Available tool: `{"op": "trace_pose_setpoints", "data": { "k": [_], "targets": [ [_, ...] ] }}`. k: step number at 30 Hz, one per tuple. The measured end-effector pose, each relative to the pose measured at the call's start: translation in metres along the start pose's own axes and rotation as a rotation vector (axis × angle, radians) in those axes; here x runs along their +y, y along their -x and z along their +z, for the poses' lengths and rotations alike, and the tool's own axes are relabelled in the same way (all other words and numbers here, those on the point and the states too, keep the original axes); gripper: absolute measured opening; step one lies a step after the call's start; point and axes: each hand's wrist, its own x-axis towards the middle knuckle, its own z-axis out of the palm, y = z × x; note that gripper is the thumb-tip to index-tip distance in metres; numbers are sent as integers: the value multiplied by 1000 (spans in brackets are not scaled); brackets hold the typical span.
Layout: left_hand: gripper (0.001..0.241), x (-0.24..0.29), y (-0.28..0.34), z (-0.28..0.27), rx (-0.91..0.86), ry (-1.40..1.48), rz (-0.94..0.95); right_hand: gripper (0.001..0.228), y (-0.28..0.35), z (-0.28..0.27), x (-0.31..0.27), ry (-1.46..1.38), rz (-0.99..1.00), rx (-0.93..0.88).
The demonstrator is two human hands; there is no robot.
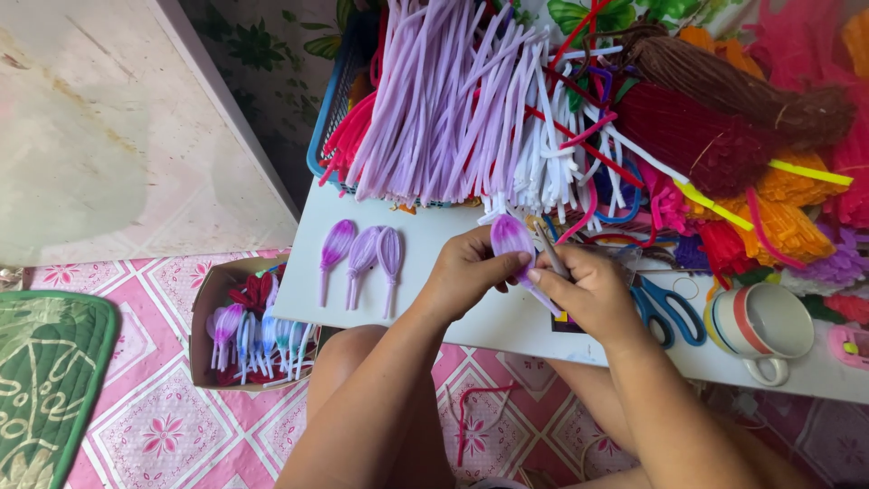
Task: The person paints small purple, leaf-shaped objects using a paintbrush and a palette of colors. They hold the object in one hand and apply paint with the other, occasionally dipping the brush into the palette.
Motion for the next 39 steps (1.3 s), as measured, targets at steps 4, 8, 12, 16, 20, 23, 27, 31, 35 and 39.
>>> {"op": "trace_pose_setpoints", "data": {
  "k": [4,8,12,16,20,23,27,31,35,39],
  "targets": [
    [13,1,0,-3,-33,-7,-5,8,1,-2,5,-12,-10,-17],
    [16,-6,0,-13,-30,1,-73,21,12,-23,-1,22,53,79],
    [20,4,-1,-14,-1,-12,-120,23,37,-62,26,203,157,65],
    [19,1,-2,-12,-6,-40,-159,11,67,-75,64,164,406,39],
    [18,-6,-4,-10,-21,-113,-165,15,78,-71,74,166,431,51],
    [18,-4,-1,-7,-28,-168,-180,14,84,-63,76,174,434,55],
    [20,1,-2,-9,-51,-204,-161,11,81,-67,78,437,418,28],
    [20,-1,0,-7,-41,-209,-150,9,85,-66,71,519,378,42],
    [20,-1,1,-7,-45,-226,-139,8,87,-66,77,525,341,38],
    [19,1,-1,-8,-51,-217,-139,8,86,-68,78,540,322,48]
  ]
}}
